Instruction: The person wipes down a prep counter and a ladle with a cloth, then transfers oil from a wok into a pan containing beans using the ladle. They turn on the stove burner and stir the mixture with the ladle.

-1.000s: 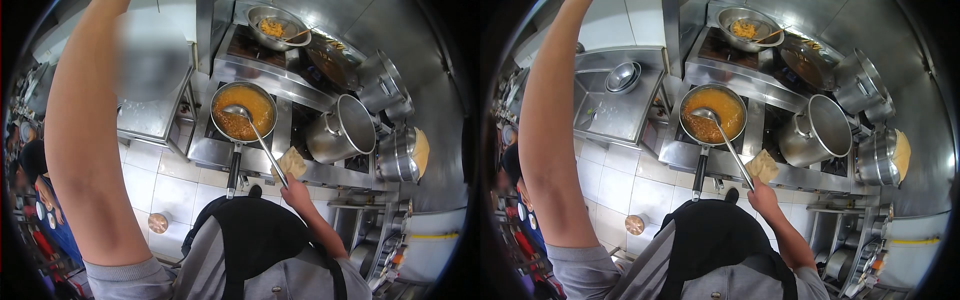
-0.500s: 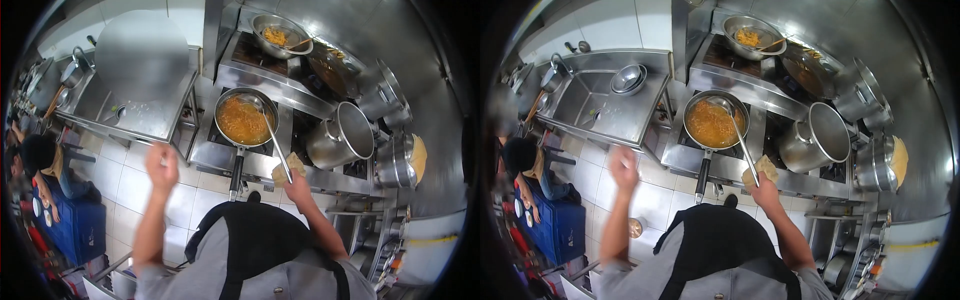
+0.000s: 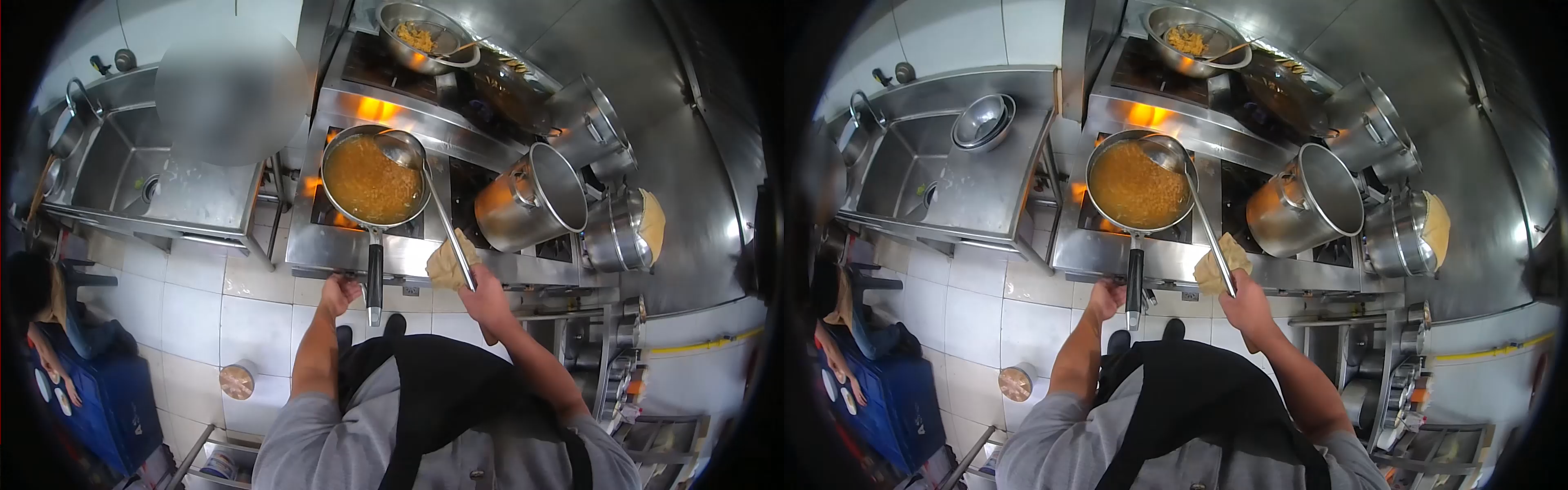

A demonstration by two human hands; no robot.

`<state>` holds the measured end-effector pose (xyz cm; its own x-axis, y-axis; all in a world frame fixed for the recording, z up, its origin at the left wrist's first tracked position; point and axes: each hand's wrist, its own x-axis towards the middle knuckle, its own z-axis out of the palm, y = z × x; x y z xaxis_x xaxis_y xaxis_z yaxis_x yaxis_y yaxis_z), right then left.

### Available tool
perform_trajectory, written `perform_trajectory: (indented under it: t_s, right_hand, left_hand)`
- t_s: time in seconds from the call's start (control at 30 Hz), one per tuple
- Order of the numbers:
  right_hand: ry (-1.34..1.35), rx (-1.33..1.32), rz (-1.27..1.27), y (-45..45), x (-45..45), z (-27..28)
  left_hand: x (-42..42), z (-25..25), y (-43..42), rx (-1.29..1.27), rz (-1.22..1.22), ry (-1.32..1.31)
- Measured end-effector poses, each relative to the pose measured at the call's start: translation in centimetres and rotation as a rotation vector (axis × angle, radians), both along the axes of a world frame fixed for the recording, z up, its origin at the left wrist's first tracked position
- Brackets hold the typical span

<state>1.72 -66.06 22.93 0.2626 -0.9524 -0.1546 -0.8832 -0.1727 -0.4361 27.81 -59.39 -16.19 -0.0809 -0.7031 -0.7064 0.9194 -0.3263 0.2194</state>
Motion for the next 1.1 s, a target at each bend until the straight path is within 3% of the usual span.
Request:
perform_trajectory:
  t_s: [0.17, 0.23, 0.3, 0.37, 0.43, 0.47, 0.53, 0.6, 0.67, 0.87, 1.1]
  right_hand:
    - [-0.017, 0.065, -0.018, 0.4, -1.1, -0.3]
    - [-0.035, 0.075, -0.016, 0.8, -1.6, -0.7]
    - [-0.056, 0.078, -0.021, 1.1, -2.2, -0.9]
    - [-0.096, 0.070, -0.042, 1.4, -2.8, -1.3]
    - [-0.118, 0.071, -0.045, 1.6, -3.5, -2.0]
    - [-0.125, 0.071, -0.049, 1.7, -3.8, -2.3]
    - [-0.143, 0.081, -0.044, 2.1, -4.3, -1.8]
    - [-0.153, 0.092, -0.035, 2.6, -4.9, -0.8]
    - [-0.029, 0.174, 0.029, 3.3, -5.6, 0.4]
    - [-0.069, 0.359, 0.113, 4.9, -8.0, 2.0]
    - [-0.032, 0.231, 0.268, 3.1, -7.7, 0.5]
  left_hand:
    - [-3.3, -1.9, 4.5, -0.081, -0.247, -0.197]
    - [-3.0, 1.9, 8.4, -0.136, -0.817, -0.729]
    - [-1.5, -2.3, 10.6, -0.777, -1.626, -1.498]
    - [-0.2, 1.8, 14.1, -0.703, -1.627, -1.568]
    - [0.7, 0.6, 15.8, -0.645, -1.695, -1.583]
    - [0.8, 3.1, 16.6, -0.544, -1.228, -1.484]
    - [-0.3, 8.6, 15.5, -0.104, -0.520, -0.755]
    - [-1.0, 16.2, 11.9, -0.085, -0.314, -0.394]
    - [-2.8, 27.1, 8.7, -0.111, -0.129, -0.088]
    - [-4.5, 27.6, 4.0, -0.210, -0.193, -0.134]
    - [-4.0, 29.1, 3.0, -0.130, -0.168, -0.159]
